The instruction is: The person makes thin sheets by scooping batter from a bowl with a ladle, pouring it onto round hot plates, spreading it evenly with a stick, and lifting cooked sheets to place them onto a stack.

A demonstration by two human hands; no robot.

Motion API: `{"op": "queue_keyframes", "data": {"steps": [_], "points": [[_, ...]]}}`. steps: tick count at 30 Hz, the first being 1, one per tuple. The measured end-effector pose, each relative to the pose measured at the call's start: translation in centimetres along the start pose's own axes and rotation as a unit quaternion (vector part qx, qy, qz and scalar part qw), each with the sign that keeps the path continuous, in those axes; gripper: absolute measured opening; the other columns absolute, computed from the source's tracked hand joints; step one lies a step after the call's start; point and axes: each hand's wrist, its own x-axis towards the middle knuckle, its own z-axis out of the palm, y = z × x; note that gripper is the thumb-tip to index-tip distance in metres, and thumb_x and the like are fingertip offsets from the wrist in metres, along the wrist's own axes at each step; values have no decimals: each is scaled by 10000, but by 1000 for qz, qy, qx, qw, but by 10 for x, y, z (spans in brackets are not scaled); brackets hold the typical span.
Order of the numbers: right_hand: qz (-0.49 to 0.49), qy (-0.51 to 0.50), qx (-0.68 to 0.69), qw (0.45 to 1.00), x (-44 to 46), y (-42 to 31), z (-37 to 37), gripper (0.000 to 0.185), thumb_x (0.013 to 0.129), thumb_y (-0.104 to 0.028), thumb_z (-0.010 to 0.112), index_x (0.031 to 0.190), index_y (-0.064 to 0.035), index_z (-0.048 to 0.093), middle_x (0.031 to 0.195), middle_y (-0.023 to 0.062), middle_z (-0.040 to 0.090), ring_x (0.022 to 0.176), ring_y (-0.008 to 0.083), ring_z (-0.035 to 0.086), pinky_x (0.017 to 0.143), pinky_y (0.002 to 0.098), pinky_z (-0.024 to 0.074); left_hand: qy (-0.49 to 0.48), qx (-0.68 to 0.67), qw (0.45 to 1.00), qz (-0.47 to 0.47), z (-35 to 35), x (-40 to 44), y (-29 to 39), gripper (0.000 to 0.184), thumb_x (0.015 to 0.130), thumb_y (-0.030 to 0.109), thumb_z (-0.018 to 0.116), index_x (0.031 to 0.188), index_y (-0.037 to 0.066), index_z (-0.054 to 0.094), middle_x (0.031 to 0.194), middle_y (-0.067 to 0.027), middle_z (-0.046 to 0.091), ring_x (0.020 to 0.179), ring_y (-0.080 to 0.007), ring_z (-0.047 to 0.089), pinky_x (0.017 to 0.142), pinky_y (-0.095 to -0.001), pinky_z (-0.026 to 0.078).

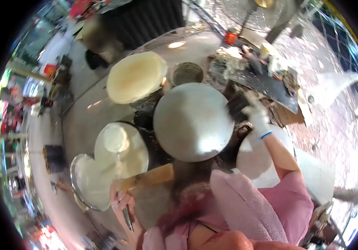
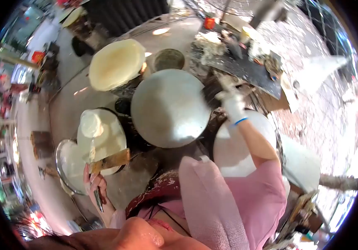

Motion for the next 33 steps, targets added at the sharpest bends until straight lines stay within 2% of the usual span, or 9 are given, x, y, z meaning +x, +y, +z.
{"op": "queue_keyframes", "data": {"steps": [4, 7, 11, 13, 16, 21, 28, 31, 33], "points": [[137, 180, 385, 895, 98, 100, -34, 513, 881, -133, 686, 1354, 1, 540, 1185, 76, 631, 1021, 213, 596, 957, 324, 451, 0, 114, 987, 112, -17, -15, -2, 312, 1042, 265, 401, 1200, 29, 530, 736, -37, 482, 445, -77, 453, 444, -231, 296], [150, 152, 266, 940, 175, 348, -42, 633, 899, -302, 669, 1415, -4, 455, 1178, 150, 661, 1016, 243, 622, 897, 362, 490, 64, 149, 982, 96, 1, -17, -1, 278, 1040, 260, 425, 1107, 35, 572, 685, -28, 481, 412, -56, 440, 382, -208, 281], [177, 152, -179, 956, 85, 66, 21, 749, 810, -348, 725, 1445, -67, 445, 1149, 231, 669, 993, 296, 664, 864, 382, 504, -33, -18, 996, -86, -24, -9, 50, 273, 1030, 278, 472, 909, 57, 577, 582, -14, 474, 329, -60, 407, 284, -207, 249], [-16, 87, 18, 996, 55, -12, 84, 595, 896, -255, 687, 1410, -28, 491, 1256, 163, 639, 1062, 211, 628, 868, 350, 508, -145, 45, 980, -130, -56, -15, 80, 285, 1021, 280, 501, 822, 81, 549, 538, 1, 463, 298, -66, 392, 249, -211, 231], [-146, -102, 215, 960, -56, -238, 158, 506, 896, -184, 681, 1347, 7, 553, 1263, 112, 629, 1021, 196, 620, 847, 313, 513, 117, 196, 972, 45, -51, -45, 111, 290, 1012, 315, 517, 799, 118, 512, 525, 28, 439, 311, -60, 371, 288, -222, 239], [-499, -351, -146, 779, -220, -403, 352, 540, 840, -276, 674, 1336, -138, 508, 1172, 176, 595, 993, 362, 601, 807, 493, 500, 224, 377, 890, 123, -100, -86, 219, 450, 992, 464, 517, 686, 134, 497, 515, 35, 375, 360, -75, 325, 365, -248, 212], [-85, -328, 34, 940, -324, -424, 555, 382, 908, -186, 660, 1274, -103, 594, 909, 155, 694, 789, 248, 678, 689, 352, 549, 255, 395, 879, 75, -242, -131, 440, 352, 1004, 348, 530, 896, 14, 502, 589, -47, 513, 410, -197, 486, 381, -338, 341], [-9, -272, 89, 958, -340, -407, 559, 328, 871, -109, 716, 1185, -38, 655, 966, 157, 702, 868, 165, 656, 794, 289, 528, 262, 846, 432, 169, -298, -151, 479, 289, 1003, 250, 478, 889, -8, 541, 691, -184, 605, 603, -332, 616, 478, -463, 404], [101, -251, 108, 957, -357, -402, 560, 311, 874, -126, 718, 1155, -6, 655, 920, 74, 679, 825, 115, 614, 756, 259, 510, 186, 903, 362, 138, -347, -159, 512, 164, 941, 122, 473, 904, -17, 552, 741, -245, 609, 678, -434, 612, 573, -543, 454]]}}
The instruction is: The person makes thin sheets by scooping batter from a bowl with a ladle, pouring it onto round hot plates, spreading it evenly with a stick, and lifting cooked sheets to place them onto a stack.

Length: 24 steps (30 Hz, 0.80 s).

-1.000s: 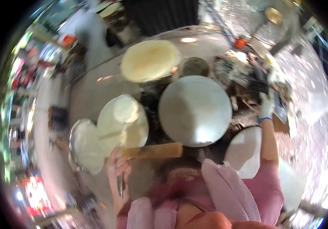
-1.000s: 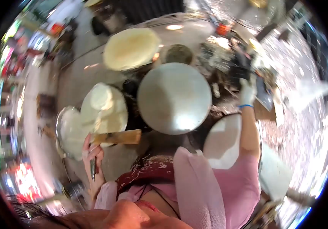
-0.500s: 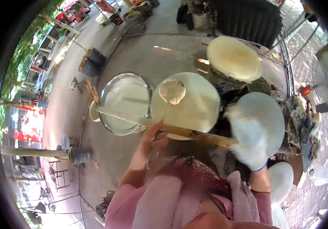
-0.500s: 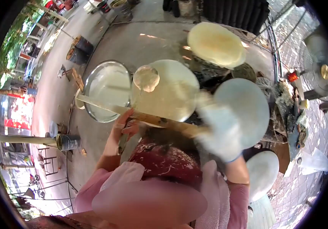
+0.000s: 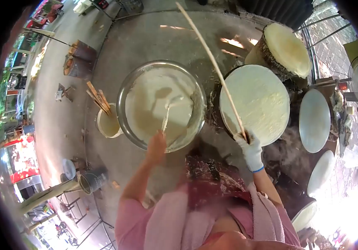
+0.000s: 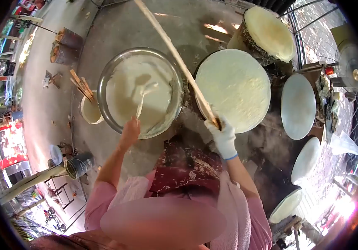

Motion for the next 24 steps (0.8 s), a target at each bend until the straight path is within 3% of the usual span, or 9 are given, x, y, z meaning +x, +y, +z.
{"op": "queue_keyframes", "data": {"steps": [2, 5, 9, 12, 14, 17, 18, 20, 24], "points": [[53, 30, 71, 996, -12, -17, 7, 264, 911, -174, 690, 1093, 15, 663, 889, 9, 653, 780, 78, 568, 708, 238, 482, -55, 90, 986, 131, 39, 9, -78, 115, 901, 86, 500, 904, -8, 565, 746, -223, 626, 674, -409, 626, 577, -534, 478], [116, 25, 62, 991, -28, 0, 26, 302, 913, -143, 687, 1175, 5, 663, 915, 16, 675, 799, 57, 570, 723, 226, 490, -159, 173, 971, 47, 37, 29, -62, 108, 856, 71, 529, 907, -9, 582, 763, -198, 650, 695, -379, 659, 599, -501, 526], [121, 75, -7, 990, -52, 40, 46, 273, 906, -118, 683, 1149, 7, 668, 960, 39, 716, 860, 76, 623, 777, 250, 510, -94, 318, 914, 233, 114, 88, -124, 125, 849, 92, 559, 909, -5, 611, 780, -185, 668, 731, -363, 687, 619, -478, 554], [145, 89, -58, 984, -69, 62, 43, 321, 896, -109, 689, 1193, 5, 650, 1029, 53, 719, 884, 105, 649, 799, 272, 515, -175, 223, 940, 192, 82, 132, -98, 190, 854, 160, 592, 956, 5, 636, 776, -187, 666, 679, -345, 674, 595, -453, 549], [131, 101, -48, 985, -83, 69, 38, 384, 888, -111, 695, 1251, -9, 620, 1096, 75, 708, 911, 117, 657, 811, 279, 515, -183, 209, 942, 186, 121, 137, -153, 221, 843, 184, 615, 963, -1, 633, 764, -186, 664, 630, -326, 654, 584, -435, 547], [97, 76, -26, 992, -109, 80, 32, 498, 882, -108, 701, 1348, -25, 547, 1240, 98, 644, 1023, 120, 624, 875, 272, 488, -322, 88, 929, 158, 191, 90, -244, 237, 945, 190, 509, 839, 6, 615, 686, -102, 647, 548, -257, 622, 558, -389, 541], [116, 29, -51, 992, -124, 89, 24, 532, 882, -100, 699, 1375, -19, 516, 1309, 95, 600, 1093, 117, 591, 924, 264, 464, -345, -28, 938, 7, 173, 65, -225, 277, 947, 269, 534, 868, 14, 609, 670, -70, 618, 538, -235, 593, 534, -383, 511], [161, -45, -127, 978, -160, 109, 15, 549, 899, -133, 681, 1407, -49, 490, 1310, 82, 601, 1109, 120, 581, 941, 262, 456, -348, -257, 855, -286, 117, 4, -139, 398, 951, 427, 585, 926, 30, 597, 638, -5, 560, 519, -191, 536, 486, -369, 451], [267, -197, -237, 913, -235, 170, 16, 492, 956, -285, 607, 1415, -138, 506, 1084, 53, 701, 910, 146, 616, 835, 286, 487, -297, -610, 641, -359, 113, -77, -86, 425, 1022, 437, 455, 913, 40, 562, 566, 47, 407, 426, -109, 375, 443, -275, 312]]}}
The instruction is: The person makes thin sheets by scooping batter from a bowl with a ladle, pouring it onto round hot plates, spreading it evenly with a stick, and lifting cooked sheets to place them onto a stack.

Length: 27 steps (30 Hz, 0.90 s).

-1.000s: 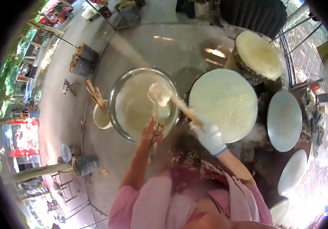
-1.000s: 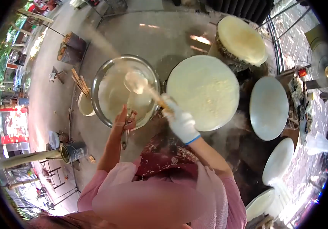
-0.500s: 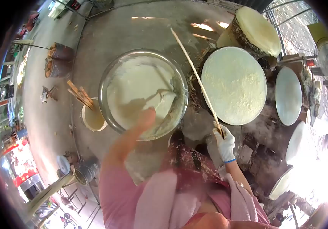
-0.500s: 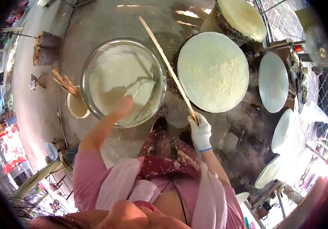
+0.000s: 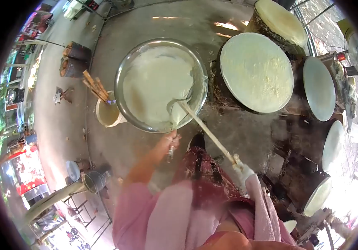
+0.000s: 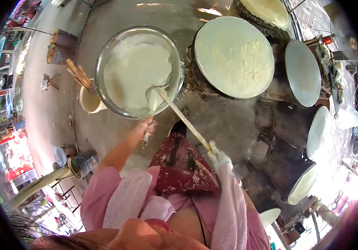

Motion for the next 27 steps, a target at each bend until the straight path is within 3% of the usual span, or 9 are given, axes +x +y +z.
{"op": "queue_keyframes", "data": {"steps": [5, 7, 12, 13, 15, 16, 20, 23, 27], "points": [[-36, -81, 89, 992, -58, 13, 39, 510, 972, -395, 546, 1417, -151, 499, 1041, 43, 687, 922, 143, 593, 867, 286, 461, -237, -398, 885, 56, 66, -24, -55, 300, 1043, 298, 452, 1013, 5, 507, 614, 72, 382, 441, -20, 338, 468, -230, 285], [-56, -80, 94, 991, -69, 41, 44, 519, 955, -410, 577, 1441, -258, 476, 1152, 176, 678, 1043, 255, 641, 921, 323, 455, -116, -388, 905, 131, 79, -41, -63, 291, 1028, 282, 475, 1075, -4, 505, 655, 48, 436, 440, -48, 361, 472, -233, 291], [-163, -17, 142, 976, -119, 53, 15, 472, 937, -329, 619, 1387, -205, 547, 1181, 143, 680, 1021, 149, 612, 920, 255, 440, -353, -336, 853, 185, 111, -162, -41, 267, 1030, 182, 463, 1165, -48, 482, 712, -24, 542, 418, -71, 406, 488, -215, 350], [-179, 11, 171, 969, -134, 45, 8, 478, 922, -293, 650, 1377, -180, 557, 1191, 124, 682, 1021, 132, 607, 921, 249, 443, -227, -229, 901, 290, 113, -196, -30, 293, 1044, 213, 435, 1165, -49, 480, 695, -13, 521, 406, -74, 411, 476, -208, 343], [-246, 60, 305, 918, -131, 50, 15, 567, 813, -76, 771, 1346, -70, 577, 1234, 54, 670, 1035, 90, 577, 921, 227, 455, -286, -210, 875, 329, 131, -262, -4, 350, 1065, 275, 383, 1165, -46, 482, 665, 8, 475, 391, -73, 424, 453, -197, 329], [-256, 74, 336, 903, -137, 45, 13, 560, 826, -53, 747, 1356, -64, 566, 1237, 57, 659, 1063, 104, 575, 935, 241, 450, -469, -286, 797, 250, 140, -287, 14, 380, 1072, 305, 360, 1165, -42, 486, 652, 19, 450, 388, -69, 431, 442, -192, 322], [-340, 246, 437, 796, -98, 66, 29, 584, 780, -9, 765, 1326, -53, 562, 1038, 18, 655, 850, 109, 606, 739, 255, 507, -370, -146, 825, 401, 126, -296, 85, 361, 1062, 301, 393, 1130, -41, 490, 678, 26, 449, 372, -62, 371, 497, -229, 291], [-196, 266, 520, 788, -109, 43, -7, 531, 762, 30, 771, 1261, 12, 589, 1125, 63, 647, 1015, 163, 603, 932, 286, 476, -260, -249, 865, 349, 127, -288, 124, 321, 1041, 257, 432, 1076, -55, 499, 663, 24, 460, 383, -58, 377, 496, -235, 296], [-197, 307, 483, 796, -107, 56, -31, 592, 826, -63, 740, 1365, 19, 507, 1268, 93, 594, 1083, 142, 578, 963, 259, 448, 43, -26, 897, 439, 161, -262, 111, 311, 1028, 291, 472, 977, -9, 538, 587, 26, 428, 396, -81, 384, 455, -246, 314]]}}
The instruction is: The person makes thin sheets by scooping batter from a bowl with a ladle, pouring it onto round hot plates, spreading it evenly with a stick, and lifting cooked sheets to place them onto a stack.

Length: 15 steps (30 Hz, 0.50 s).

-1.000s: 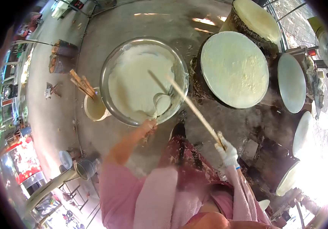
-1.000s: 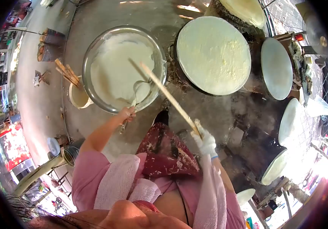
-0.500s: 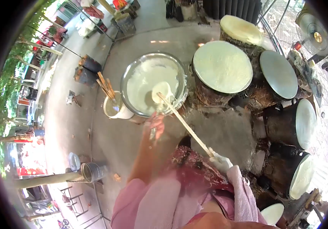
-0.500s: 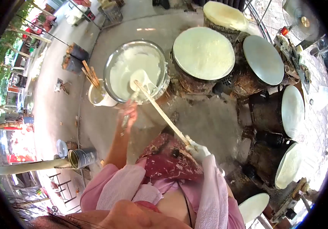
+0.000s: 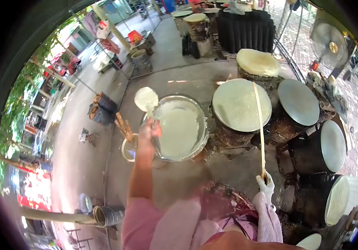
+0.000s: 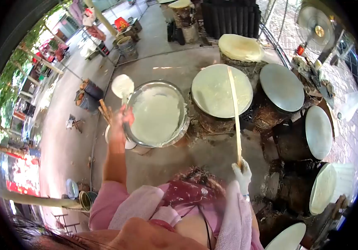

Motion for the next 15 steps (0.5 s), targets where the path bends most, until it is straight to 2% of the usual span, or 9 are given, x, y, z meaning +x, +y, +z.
{"op": "queue_keyframes", "data": {"steps": [2, 3, 5, 7, 8, 11, 13, 14, 15], "points": [[-67, 22, 20, 997, -1, 4, -6, 658, 838, -55, 724, 1430, 9, 446, 1364, 116, 544, 1130, 137, 558, 978, 258, 439, 19, 136, 990, 26, 28, -28, -13, 323, 1016, 335, 502, 949, 23, 558, 578, 27, 427, 412, -85, 385, 440, -236, 309], [-58, 8, -12, 998, 0, 6, -17, 739, 850, -47, 709, 1492, -3, 346, 1480, 125, 436, 1196, 134, 519, 997, 259, 428, 15, 169, 985, 26, 43, -41, -17, 331, 1006, 362, 522, 942, 40, 570, 579, 27, 432, 425, -86, 386, 432, -227, 302], [-72, 58, 61, 994, 0, 23, -29, 658, 846, -61, 723, 1435, 18, 438, 1352, 96, 553, 1110, 119, 551, 950, 249, 448, -71, 181, 981, -11, 60, -48, -26, 335, 995, 376, 544, 962, 45, 580, 584, 40, 431, 427, -75, 373, 424, -214, 285], [10, 80, -11, 997, -4, 33, -56, 559, 838, -99, 748, 1339, 31, 537, 1166, 58, 633, 989, 112, 571, 883, 256, 468, -139, 177, 972, -73, 86, -55, -36, 345, 999, 372, 538, 987, 29, 581, 591, 41, 428, 431, -67, 366, 421, -215, 282], [0, 128, -24, 992, -4, 46, -68, 483, 829, -142, 769, 1246, 33, 600, 1007, 24, 646, 889, 99, 563, 819, 258, 474, -186, 179, 960, -108, 104, -50, -45, 351, 1000, 370, 535, 999, 22, 581, 594, 41, 427, 433, -62, 363, 419, -216, 281], [102, 248, -200, 943, -19, 24, -100, 450, 818, -270, 771, 1195, -58, 647, 945, 101, 702, 856, 149, 640, 814, 298, 502, -377, 109, 862, -320, 145, -18, -103, 347, 1041, 319, 460, 1037, -8, 578, 650, 45, 458, 444, -53, 370, 421, -217, 283], [134, 302, -189, 925, -22, 34, -135, 429, 811, -293, 758, 1168, -78, 657, 960, 146, 709, 876, 206, 680, 817, 333, 513, -345, 141, 826, -423, 193, -8, -168, 359, 1052, 326, 430, 1087, -2, 569, 618, 67, 439, 419, -54, 351, 418, -217, 281], [141, 315, -122, 931, -24, 66, -158, 424, 812, -270, 749, 1174, -72, 652, 988, 142, 715, 907, 226, 690, 821, 340, 515, -373, 79, 735, -561, 218, 7, -203, 387, 1050, 364, 422, 1149, 17, 560, 568, 70, 418, 397, -65, 337, 415, -222, 288], [136, 338, -40, 931, -21, 106, -181, 443, 808, -271, 749, 1192, -76, 645, 993, 137, 717, 919, 218, 686, 830, 339, 513, -396, 78, 678, -615, 248, 12, -237, 379, 1049, 379, 415, 1166, 50, 562, 541, 63, 416, 386, -77, 343, 399, -237, 293]]}}
